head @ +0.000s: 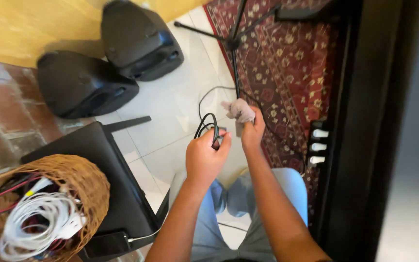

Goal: Organizing and coiling various electrical and audio cables into a basket and cleaning a power adapter with a cloth.

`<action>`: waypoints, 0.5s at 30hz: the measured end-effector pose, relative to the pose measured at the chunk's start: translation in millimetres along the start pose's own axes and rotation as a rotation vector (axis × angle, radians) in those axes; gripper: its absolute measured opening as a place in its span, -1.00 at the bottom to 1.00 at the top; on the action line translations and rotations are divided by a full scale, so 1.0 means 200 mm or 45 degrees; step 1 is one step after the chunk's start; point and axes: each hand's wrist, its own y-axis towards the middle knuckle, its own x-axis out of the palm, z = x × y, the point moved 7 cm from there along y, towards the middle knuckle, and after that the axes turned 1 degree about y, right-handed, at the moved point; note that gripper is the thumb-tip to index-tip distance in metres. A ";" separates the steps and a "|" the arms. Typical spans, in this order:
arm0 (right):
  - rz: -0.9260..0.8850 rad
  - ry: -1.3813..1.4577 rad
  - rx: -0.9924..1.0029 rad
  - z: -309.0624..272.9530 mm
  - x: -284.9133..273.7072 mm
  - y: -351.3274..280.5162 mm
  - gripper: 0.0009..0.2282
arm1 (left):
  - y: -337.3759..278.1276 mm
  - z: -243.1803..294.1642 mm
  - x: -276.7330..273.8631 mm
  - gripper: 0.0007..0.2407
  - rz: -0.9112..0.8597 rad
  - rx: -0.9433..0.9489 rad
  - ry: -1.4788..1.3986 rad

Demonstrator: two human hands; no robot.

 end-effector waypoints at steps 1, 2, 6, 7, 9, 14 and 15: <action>0.006 -0.007 0.004 0.09 -0.03 0.00 -0.77 | 0.00 -0.03 0.03 -0.87 -0.008 -0.003 -0.004; 0.031 -0.049 0.011 0.18 -0.06 0.00 -0.78 | -0.01 -0.07 0.05 -0.88 -0.011 -0.031 -0.042; 0.112 -0.146 0.016 0.41 -0.09 0.04 -0.82 | 0.02 -0.24 0.18 -0.89 -0.008 -0.063 -0.181; 0.111 -0.148 0.010 0.46 -0.09 0.04 -0.82 | 0.03 -0.27 0.20 -0.89 -0.006 -0.060 -0.186; 0.162 -0.071 0.090 0.58 -0.12 0.02 -0.86 | 0.06 -0.33 0.23 -0.89 0.066 0.021 -0.260; 0.207 -0.251 -0.006 0.82 -0.24 0.00 -0.82 | 0.19 -0.57 0.38 -0.87 0.179 0.054 -0.229; 0.220 -0.379 -0.084 0.87 -0.26 0.00 -0.78 | 0.21 -0.64 0.41 -0.87 0.195 -0.021 -0.168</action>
